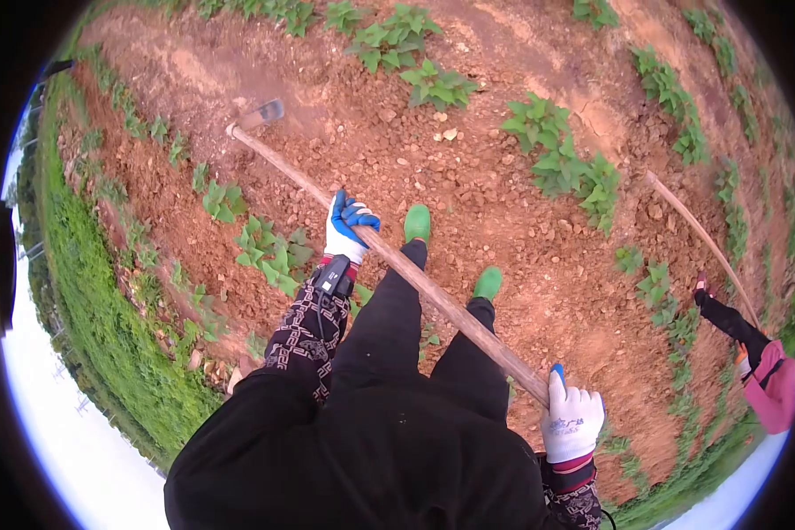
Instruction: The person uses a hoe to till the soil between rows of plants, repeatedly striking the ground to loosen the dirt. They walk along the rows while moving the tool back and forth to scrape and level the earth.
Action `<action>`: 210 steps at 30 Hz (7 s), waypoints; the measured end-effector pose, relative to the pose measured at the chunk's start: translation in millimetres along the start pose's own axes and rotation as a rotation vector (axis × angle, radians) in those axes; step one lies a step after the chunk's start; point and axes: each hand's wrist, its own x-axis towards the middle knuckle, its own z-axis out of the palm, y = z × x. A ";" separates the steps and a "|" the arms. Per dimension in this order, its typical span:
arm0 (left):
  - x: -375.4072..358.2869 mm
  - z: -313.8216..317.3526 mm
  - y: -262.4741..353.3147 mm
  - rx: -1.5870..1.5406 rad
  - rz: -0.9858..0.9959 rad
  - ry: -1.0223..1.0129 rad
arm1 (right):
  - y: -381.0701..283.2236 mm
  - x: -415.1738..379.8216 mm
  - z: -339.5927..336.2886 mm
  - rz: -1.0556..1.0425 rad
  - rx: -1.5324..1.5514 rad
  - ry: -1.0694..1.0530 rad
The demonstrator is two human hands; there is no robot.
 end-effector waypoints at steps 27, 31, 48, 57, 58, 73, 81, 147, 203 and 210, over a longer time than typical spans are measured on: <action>-133.6 -155.7 -219.3 0.369 0.036 0.711 | 173.6 -170.3 181.4 0.095 0.613 -0.271; -142.4 -125.2 -191.0 0.392 0.160 0.647 | 156.8 -146.1 198.8 -0.015 0.541 -0.142; -97.7 -155.9 -194.1 0.572 0.005 0.702 | 140.6 -140.4 115.9 0.264 0.288 -0.472; -83.5 -122.0 -144.0 0.617 0.075 0.768 | 121.2 -112.9 43.6 0.317 0.144 -0.531; -76.2 -118.2 -130.3 0.634 0.121 0.828 | 117.4 -107.4 31.6 0.309 0.116 -0.550; -43.4 -67.7 -22.3 0.614 0.079 0.659 | 57.0 -31.1 -125.9 0.428 -0.105 -0.392; -47.6 -48.0 4.8 0.649 0.039 0.660 | 22.7 -20.9 -170.2 0.463 -0.173 -0.382; 50.0 -11.9 38.4 0.794 -0.017 0.560 | 88.3 97.1 -243.7 0.250 -0.240 -0.192; 85.6 -20.8 15.7 0.895 0.050 0.643 | 131.8 101.1 -200.1 0.217 -0.137 -0.228; 98.0 -26.2 23.0 0.919 -0.034 0.610 | 130.8 110.6 -204.3 0.255 -0.138 -0.319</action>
